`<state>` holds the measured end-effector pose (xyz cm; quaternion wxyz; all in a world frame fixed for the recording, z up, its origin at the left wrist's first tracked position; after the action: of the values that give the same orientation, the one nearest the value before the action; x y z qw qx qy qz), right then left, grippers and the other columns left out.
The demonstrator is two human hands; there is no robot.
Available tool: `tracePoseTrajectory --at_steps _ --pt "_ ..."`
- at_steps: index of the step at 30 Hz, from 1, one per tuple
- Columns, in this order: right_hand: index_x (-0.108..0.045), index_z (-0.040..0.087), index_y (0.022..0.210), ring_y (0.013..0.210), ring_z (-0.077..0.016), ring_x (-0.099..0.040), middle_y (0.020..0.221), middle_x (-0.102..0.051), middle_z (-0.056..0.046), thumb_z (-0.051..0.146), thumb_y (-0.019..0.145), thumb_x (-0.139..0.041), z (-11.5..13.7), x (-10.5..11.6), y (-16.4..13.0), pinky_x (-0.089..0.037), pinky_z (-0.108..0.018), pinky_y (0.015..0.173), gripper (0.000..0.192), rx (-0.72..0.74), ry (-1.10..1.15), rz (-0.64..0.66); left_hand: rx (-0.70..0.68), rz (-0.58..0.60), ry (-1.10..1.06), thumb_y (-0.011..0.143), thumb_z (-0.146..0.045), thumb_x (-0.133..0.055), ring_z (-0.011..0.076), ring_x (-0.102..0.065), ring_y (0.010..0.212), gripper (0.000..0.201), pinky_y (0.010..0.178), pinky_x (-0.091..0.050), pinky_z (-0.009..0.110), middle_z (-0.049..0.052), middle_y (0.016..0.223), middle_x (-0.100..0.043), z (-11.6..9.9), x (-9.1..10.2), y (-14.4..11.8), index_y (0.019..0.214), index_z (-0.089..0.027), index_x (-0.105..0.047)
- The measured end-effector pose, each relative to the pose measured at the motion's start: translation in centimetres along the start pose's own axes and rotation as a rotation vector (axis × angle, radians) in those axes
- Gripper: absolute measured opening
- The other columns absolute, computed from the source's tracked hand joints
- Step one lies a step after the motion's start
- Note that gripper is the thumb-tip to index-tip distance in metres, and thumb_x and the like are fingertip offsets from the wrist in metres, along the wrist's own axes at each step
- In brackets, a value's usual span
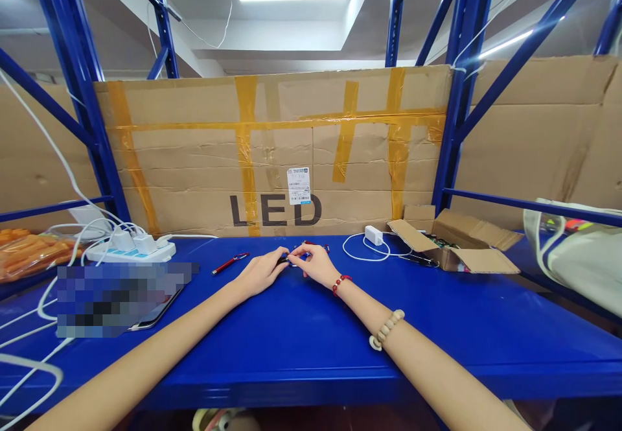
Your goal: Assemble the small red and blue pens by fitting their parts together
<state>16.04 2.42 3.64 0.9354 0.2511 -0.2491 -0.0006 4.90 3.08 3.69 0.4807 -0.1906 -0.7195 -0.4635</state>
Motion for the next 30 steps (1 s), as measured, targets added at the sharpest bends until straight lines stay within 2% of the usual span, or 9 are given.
tracePoseTrajectory --at_steps 10,21,25,30 --pt "-0.059 0.013 0.079 0.036 -0.0058 -0.046 0.061 -0.058 -0.001 0.042 0.071 -0.054 -0.3 -0.1 0.0 -0.034 -0.017 0.037 0.031 0.004 -0.014 0.003 -0.025 -0.02 0.0 0.089 -0.02 -0.04 0.0187 -0.051 0.091 0.014 0.074 -0.042 0.028 0.001 0.103 -0.05 -0.1 0.0 0.1 0.102 -0.021 -0.035" --pt "-0.057 0.013 0.084 0.036 -0.0057 -0.047 0.058 -0.056 0.0 0.043 0.072 -0.052 -1.0 -0.5 0.1 -0.035 -0.016 0.033 0.032 -0.05 0.017 0.045 -0.011 -0.008 -0.072 0.088 -0.02 -0.041 0.0188 -0.05 0.094 0.018 0.076 -0.043 0.029 0.001 0.105 -0.049 0.0 0.0 -0.1 0.104 -0.022 -0.033" --pt "-0.057 0.013 0.086 0.038 -0.0059 -0.047 0.062 -0.056 -0.001 0.045 0.072 -0.052 -1.1 -0.5 0.1 -0.035 -0.015 0.031 0.035 -0.064 0.08 0.046 -0.001 0.008 -0.064 0.089 -0.02 -0.039 0.0188 -0.05 0.093 0.012 0.077 -0.043 0.029 0.002 0.102 -0.05 0.0 -0.2 0.0 0.101 -0.02 -0.035" --pt "-0.061 0.011 0.084 0.038 -0.0037 -0.041 0.055 -0.053 0.001 0.043 0.067 -0.059 -1.0 -0.2 0.0 -0.033 -0.014 0.033 0.036 -0.171 0.16 0.028 -0.027 0.006 -0.033 0.09 -0.02 -0.037 0.0187 -0.05 0.094 0.01 0.078 -0.042 0.028 0.004 0.101 -0.05 0.1 -0.3 0.1 0.1 -0.02 -0.036"
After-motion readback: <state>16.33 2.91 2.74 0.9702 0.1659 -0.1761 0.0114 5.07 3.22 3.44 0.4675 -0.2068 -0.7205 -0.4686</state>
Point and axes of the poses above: each hand's wrist, its own y-axis towards the middle knuckle, its own x-axis out of the back of the hand, z = x × y, the point moved 7 cm from there along y, towards the middle knuckle
